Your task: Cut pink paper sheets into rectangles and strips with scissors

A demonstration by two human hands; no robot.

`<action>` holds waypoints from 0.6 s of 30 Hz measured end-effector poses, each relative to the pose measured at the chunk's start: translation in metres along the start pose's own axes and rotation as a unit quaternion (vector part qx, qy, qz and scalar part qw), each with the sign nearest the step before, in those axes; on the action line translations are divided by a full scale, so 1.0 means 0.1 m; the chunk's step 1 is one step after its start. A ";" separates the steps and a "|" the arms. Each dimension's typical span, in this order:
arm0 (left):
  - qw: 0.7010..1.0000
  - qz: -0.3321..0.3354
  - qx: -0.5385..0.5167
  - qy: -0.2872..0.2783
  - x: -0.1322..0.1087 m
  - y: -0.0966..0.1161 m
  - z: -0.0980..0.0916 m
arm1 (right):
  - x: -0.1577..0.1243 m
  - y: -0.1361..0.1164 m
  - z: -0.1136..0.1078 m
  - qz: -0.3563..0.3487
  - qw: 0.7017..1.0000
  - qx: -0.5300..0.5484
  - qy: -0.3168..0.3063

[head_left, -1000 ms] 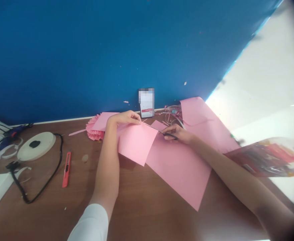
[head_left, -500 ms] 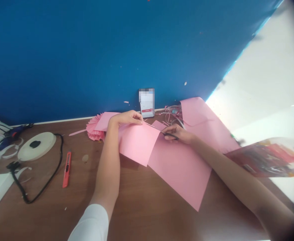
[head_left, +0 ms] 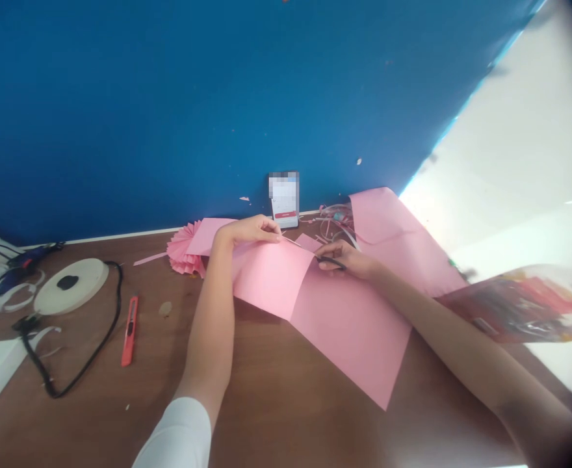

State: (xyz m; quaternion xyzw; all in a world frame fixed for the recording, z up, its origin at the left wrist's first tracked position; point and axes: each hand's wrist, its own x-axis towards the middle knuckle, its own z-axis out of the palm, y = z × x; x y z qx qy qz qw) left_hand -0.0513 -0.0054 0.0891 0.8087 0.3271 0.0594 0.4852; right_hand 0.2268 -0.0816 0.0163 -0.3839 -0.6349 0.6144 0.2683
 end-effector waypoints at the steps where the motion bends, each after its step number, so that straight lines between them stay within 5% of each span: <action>1: 1.000 0.000 -0.004 0.002 0.00 0.00 0.00 | 0.00 0.00 0.00 0.000 1.000 0.003 0.000; 18: 1.000 -0.004 -0.017 0.010 -0.07 -0.02 -0.02 | 0.01 0.04 -0.02 -0.003 1.000 -0.004 -0.004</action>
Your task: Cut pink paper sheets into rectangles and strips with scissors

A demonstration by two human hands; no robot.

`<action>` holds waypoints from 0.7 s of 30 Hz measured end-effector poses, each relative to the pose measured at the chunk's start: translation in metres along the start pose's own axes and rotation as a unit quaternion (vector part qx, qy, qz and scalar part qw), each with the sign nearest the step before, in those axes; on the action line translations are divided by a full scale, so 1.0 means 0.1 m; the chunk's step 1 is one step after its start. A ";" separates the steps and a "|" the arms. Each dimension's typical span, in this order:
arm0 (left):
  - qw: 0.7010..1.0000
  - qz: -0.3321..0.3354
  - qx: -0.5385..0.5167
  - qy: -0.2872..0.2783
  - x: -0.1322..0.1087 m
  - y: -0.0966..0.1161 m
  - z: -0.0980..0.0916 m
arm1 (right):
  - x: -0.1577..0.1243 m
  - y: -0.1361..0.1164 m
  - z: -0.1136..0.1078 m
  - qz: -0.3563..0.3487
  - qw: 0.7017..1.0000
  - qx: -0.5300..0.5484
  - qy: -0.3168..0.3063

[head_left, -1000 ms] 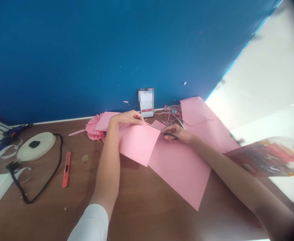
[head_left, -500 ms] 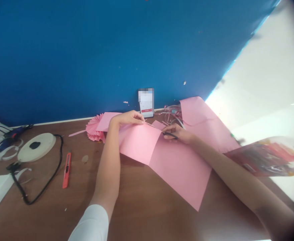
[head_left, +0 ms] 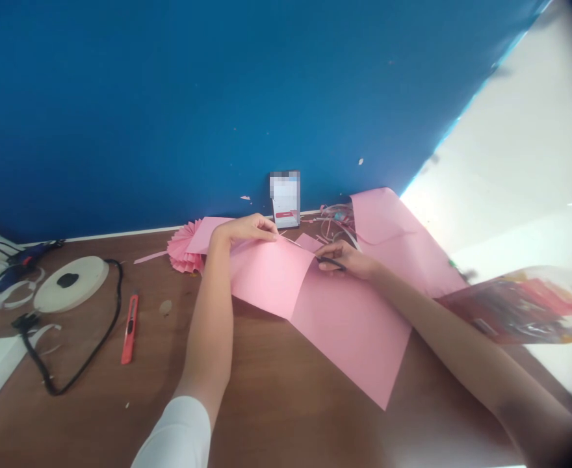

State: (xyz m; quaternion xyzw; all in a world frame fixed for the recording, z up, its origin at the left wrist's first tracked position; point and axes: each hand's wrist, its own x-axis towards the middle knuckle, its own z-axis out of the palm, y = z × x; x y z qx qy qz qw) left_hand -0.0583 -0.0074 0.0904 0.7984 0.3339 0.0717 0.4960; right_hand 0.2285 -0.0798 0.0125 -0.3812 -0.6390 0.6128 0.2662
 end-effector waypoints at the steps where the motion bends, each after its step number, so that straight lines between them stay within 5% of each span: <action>1: 1.000 0.000 0.000 -0.001 0.00 0.00 0.00 | 0.00 0.00 0.00 0.000 1.000 -0.001 0.000; 21: 1.000 0.007 -0.003 -0.019 0.00 -0.03 -0.01 | 0.01 0.03 -0.01 -0.005 1.000 -0.006 -0.007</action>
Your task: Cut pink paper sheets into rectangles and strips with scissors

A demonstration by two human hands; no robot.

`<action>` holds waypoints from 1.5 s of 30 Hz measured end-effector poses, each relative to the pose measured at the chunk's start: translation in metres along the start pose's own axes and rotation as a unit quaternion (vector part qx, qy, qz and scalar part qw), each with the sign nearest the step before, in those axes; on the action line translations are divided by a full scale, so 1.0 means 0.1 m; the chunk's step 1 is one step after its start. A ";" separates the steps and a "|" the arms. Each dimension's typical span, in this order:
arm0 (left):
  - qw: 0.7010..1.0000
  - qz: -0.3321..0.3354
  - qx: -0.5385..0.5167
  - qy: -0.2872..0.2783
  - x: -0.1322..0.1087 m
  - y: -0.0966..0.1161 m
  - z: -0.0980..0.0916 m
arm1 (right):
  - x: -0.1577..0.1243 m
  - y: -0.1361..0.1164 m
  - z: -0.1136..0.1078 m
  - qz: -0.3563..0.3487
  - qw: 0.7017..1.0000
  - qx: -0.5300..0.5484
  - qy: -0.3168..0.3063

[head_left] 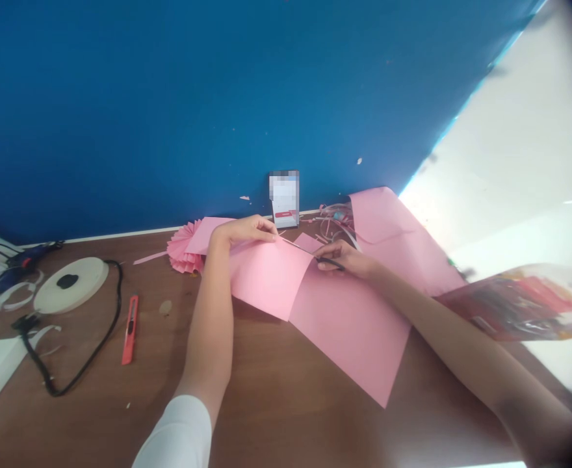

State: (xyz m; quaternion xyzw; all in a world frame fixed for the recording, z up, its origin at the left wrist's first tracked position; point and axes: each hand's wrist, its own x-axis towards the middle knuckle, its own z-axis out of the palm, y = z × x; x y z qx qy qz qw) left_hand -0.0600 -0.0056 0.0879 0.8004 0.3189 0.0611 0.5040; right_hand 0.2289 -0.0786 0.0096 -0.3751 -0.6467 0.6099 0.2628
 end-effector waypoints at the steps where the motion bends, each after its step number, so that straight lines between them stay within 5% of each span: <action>1: 1.000 0.001 0.000 -0.001 0.00 0.00 0.00 | 0.00 0.00 0.00 0.001 1.000 -0.002 0.001; 45: 1.000 -0.024 -0.010 0.007 0.06 -0.06 0.01 | -0.01 -0.07 0.04 0.015 1.000 0.001 -0.015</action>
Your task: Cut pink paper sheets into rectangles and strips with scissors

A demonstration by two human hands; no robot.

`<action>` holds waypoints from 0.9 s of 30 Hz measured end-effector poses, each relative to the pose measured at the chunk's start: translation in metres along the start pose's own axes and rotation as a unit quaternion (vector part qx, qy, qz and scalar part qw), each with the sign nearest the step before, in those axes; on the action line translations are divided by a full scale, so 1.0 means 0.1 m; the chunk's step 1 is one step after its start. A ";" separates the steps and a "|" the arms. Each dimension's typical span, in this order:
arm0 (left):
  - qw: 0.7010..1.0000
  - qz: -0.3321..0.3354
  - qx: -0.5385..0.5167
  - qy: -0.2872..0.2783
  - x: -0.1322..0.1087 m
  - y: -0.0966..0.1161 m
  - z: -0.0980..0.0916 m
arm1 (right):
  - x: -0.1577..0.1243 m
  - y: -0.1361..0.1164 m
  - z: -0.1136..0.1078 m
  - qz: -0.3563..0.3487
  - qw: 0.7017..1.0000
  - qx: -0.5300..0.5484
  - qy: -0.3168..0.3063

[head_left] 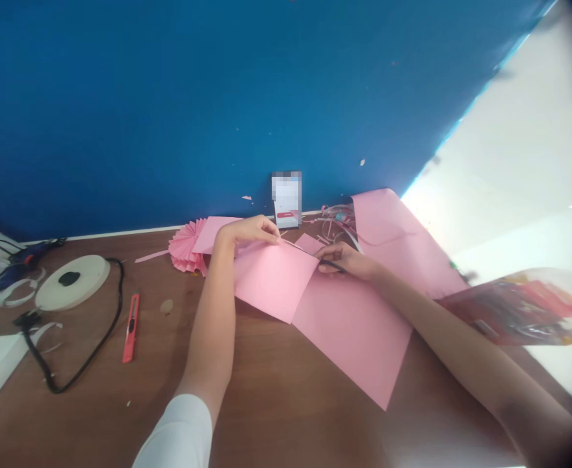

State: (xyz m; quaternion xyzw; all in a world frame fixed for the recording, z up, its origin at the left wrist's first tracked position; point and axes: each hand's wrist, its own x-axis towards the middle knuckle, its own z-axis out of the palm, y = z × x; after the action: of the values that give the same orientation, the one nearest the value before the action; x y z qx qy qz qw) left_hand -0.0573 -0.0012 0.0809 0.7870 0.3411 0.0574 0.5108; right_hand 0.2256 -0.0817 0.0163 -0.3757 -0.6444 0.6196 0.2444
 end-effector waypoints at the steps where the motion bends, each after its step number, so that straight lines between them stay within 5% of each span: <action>1: 1.000 -0.001 -0.001 0.001 0.00 0.00 0.00 | 0.00 0.00 0.00 0.000 1.000 -0.002 0.001; 27: 1.000 -0.014 -0.008 0.016 -0.07 0.03 -0.01 | 0.01 0.05 -0.03 -0.012 0.999 -0.030 -0.006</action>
State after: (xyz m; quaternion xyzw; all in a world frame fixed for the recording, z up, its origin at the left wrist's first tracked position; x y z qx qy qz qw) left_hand -0.0616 -0.0052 0.0857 0.7772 0.3593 0.0655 0.5125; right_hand 0.2280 -0.0789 0.0118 -0.3717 -0.6688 0.5988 0.2365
